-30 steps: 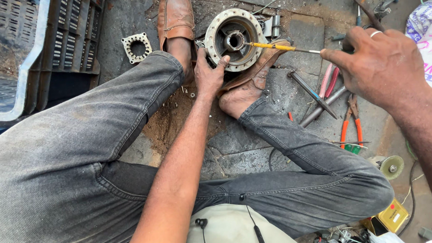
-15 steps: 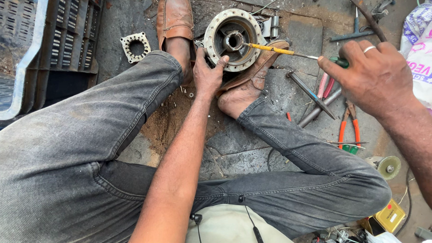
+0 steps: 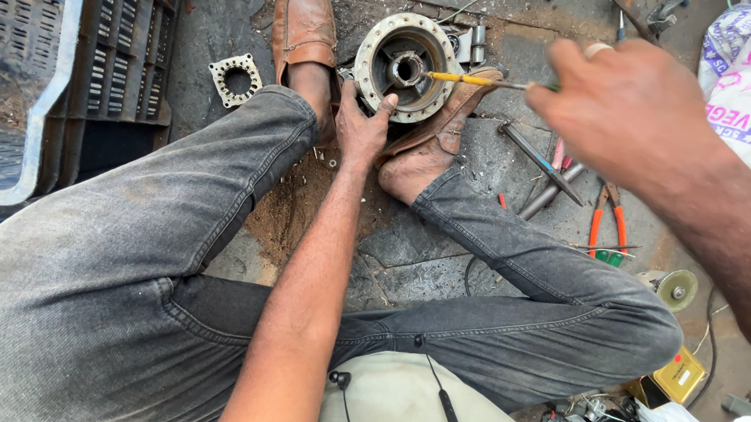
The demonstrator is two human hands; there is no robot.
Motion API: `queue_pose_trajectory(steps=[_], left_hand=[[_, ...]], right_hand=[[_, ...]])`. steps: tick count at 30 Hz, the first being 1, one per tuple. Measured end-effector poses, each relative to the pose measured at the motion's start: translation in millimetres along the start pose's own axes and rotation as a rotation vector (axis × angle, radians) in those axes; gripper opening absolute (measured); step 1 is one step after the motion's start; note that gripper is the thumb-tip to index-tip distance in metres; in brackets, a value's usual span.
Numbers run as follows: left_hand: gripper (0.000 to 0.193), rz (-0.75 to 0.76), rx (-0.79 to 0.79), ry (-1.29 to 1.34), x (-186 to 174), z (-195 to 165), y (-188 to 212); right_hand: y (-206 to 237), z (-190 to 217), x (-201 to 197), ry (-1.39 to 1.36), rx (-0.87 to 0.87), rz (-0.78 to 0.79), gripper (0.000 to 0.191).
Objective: The person sits on the floor and uses pliers, a hammer, and a screwdriver to disassemble a circular mechanical component. They pry out internal parts, strike the component with a hammer, and scrape the interior before placing the separated pieces into a nearby crate.
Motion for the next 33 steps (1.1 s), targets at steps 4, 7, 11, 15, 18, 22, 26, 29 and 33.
queue_pose_trajectory(steps=[4, 7, 11, 15, 18, 22, 26, 29, 33], left_hand=[[0.078, -0.054, 0.035, -0.03, -3.0, -3.1, -0.1], [0.083, -0.082, 0.056, -0.055, -5.1, -6.4, -0.4], [0.081, -0.03, -0.039, -0.076, -1.4, 0.1, -2.5], [0.084, -0.075, 0.043, -0.059, -6.7, -9.8, -1.5], [0.076, -0.007, -0.001, -0.038, -1.3, -7.4, -1.6], [0.088, -0.106, 0.143, -0.128, -9.7, -24.0, 0.9], [0.082, -0.038, 0.025, -0.097, -3.8, -13.4, -2.1], [0.082, -0.046, 0.018, -0.102, -4.4, -13.8, -2.2], [0.088, -0.077, 0.043, -0.104, -6.5, -16.4, -0.7]], right_hand=[[-31.0, -1.1, -27.5, -0.013, 0.002, 0.062, 0.011], [-50.5, -9.8, -46.9, -0.031, 0.056, 0.099, 0.011], [-54.1, 11.7, -53.6, 0.042, -0.057, 0.212, 0.012], [-39.2, -5.2, -42.6, 0.111, 0.005, 0.12, 0.018], [-19.4, -23.6, -11.8, 0.017, 0.051, 0.012, 0.032], [2.7, -35.5, 68.4, -0.082, 0.168, 0.174, 0.037], [24.7, -29.2, 107.0, -0.196, 0.223, 0.045, 0.027], [39.3, -21.1, 122.4, -0.329, 0.251, -0.057, 0.029], [49.1, -12.5, 117.6, -0.404, 0.253, -0.125, 0.031]])
Point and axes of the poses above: each hand's wrist, its own y-axis away from the middle knuckle, its own x-axis out of the palm, z = x × y, the point moved 10 cm from there along -y, towards the middle knuckle, and after that the axes turned 5 degrees about z, right-handed, at the moved point
